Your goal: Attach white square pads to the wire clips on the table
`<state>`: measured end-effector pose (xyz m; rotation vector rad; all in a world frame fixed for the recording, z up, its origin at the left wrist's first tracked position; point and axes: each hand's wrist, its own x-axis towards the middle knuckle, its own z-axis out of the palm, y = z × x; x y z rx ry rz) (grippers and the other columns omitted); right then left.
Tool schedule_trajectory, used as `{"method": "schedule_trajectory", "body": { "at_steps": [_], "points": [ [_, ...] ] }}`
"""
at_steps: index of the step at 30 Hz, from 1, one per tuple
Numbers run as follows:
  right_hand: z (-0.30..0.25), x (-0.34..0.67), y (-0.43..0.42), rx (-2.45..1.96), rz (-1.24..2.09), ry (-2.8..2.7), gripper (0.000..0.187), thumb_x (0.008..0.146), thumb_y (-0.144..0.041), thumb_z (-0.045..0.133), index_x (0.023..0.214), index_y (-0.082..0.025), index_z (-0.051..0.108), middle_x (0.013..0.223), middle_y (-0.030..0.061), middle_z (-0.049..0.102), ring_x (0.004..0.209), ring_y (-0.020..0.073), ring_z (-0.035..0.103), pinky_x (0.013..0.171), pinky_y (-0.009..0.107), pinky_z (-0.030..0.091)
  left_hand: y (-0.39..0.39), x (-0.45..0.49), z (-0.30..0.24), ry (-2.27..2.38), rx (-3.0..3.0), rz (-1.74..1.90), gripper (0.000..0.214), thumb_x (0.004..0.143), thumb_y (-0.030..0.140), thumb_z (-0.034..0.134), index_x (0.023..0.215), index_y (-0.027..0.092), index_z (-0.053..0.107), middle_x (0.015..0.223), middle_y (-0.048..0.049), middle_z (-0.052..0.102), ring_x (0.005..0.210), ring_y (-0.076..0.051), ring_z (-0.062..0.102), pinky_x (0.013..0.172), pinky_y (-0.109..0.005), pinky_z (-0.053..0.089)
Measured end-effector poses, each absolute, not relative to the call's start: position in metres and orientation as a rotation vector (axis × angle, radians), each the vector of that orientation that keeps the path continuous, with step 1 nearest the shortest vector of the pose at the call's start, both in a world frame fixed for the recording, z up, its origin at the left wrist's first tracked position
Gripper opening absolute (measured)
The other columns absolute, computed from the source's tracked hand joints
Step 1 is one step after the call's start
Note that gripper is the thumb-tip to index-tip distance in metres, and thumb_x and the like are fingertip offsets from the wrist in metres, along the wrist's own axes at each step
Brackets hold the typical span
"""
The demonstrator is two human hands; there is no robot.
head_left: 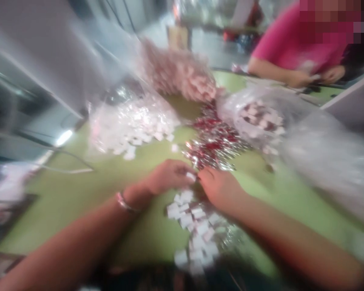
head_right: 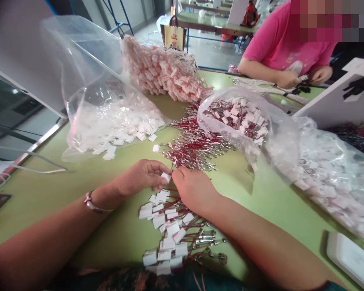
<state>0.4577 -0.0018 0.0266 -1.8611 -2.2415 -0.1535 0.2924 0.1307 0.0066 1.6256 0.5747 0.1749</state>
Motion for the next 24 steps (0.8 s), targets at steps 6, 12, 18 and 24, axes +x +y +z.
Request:
{"method": "schedule_trajectory", "body": {
  "at_steps": [6,12,18,24],
  "points": [
    [0.034,0.448,-0.006,-1.893,0.129,-2.079,0.018,0.091,-0.017,0.045,0.083,-0.014,0.060,0.075,0.0051,0.060,0.062,0.0146,0.048,0.058,0.028,0.031,0.142,0.291,0.020,0.348,1.932,0.354,0.034,0.081,0.040,0.067,0.104,0.016,0.068,0.099,-0.0094,0.072,0.083,-0.018,0.066,0.075,-0.031,0.055],
    [0.042,0.448,-0.002,-1.764,0.471,-2.042,0.022,0.093,-0.018,0.049,0.076,-0.017,0.064,0.079,0.0027,0.062,0.070,0.0127,0.054,0.066,0.026,0.038,0.176,0.284,0.002,0.663,2.680,0.422,0.046,0.095,0.023,0.038,0.136,0.009,0.052,0.146,-0.0180,0.045,0.139,-0.031,0.034,0.116,-0.052,0.025],
    [0.035,0.504,0.026,-2.164,0.040,-1.636,0.015,0.091,-0.023,0.053,0.087,-0.019,0.068,0.093,0.0051,0.062,0.072,0.0152,0.055,0.068,0.029,0.040,0.181,0.285,-0.010,0.730,2.804,0.419,0.040,0.095,0.021,0.037,0.118,0.009,0.067,0.118,-0.0159,0.065,0.114,-0.027,0.056,0.104,-0.043,0.043],
    [0.019,0.514,0.039,-2.216,-0.081,-1.765,0.019,0.092,-0.026,0.052,0.099,-0.023,0.069,0.106,0.0053,0.062,0.080,0.0178,0.058,0.065,0.029,0.039,0.175,0.289,-0.001,0.982,2.665,0.506,0.034,0.084,0.020,0.056,0.114,0.009,0.069,0.106,-0.0162,0.067,0.102,-0.030,0.060,0.092,-0.043,0.048]
  ]
}}
